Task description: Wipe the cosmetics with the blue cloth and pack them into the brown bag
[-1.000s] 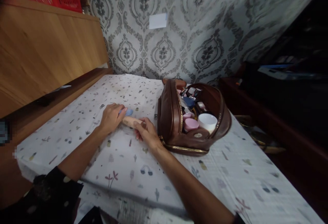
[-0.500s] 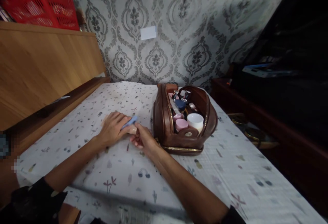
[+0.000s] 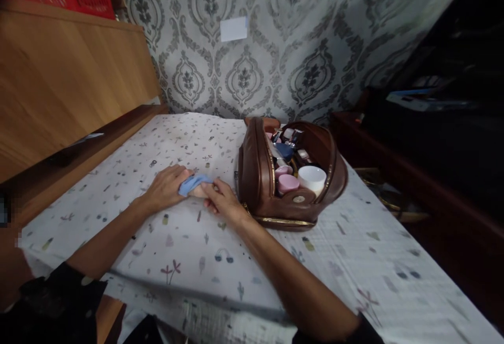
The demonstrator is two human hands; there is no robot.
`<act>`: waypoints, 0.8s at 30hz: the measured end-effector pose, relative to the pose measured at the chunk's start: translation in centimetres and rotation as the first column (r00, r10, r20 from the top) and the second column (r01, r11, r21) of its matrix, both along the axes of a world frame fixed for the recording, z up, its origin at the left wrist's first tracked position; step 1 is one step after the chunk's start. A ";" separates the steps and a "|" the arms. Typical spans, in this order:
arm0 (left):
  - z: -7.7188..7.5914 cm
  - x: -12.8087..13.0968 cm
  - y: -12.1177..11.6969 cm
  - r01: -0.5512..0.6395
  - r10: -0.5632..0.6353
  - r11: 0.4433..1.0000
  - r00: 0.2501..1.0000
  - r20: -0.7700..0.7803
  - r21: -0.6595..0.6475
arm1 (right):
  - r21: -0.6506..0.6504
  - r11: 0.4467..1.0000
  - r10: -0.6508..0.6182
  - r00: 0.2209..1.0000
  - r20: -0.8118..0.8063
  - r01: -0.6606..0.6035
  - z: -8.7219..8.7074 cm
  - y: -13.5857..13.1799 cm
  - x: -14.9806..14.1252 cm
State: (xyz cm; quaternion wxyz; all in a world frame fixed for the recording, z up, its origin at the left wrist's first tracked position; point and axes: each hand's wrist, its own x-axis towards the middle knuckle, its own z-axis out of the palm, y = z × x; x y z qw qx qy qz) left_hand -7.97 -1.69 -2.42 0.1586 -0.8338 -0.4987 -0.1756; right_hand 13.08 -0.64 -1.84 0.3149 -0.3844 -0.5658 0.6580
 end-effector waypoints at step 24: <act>0.3 -1.4 -0.5 0.017 -0.016 0.998 0.999 0.034 -0.055 | 0.557 0.822 -0.085 0.940 0.331 -0.122 -0.3 0.4 0.7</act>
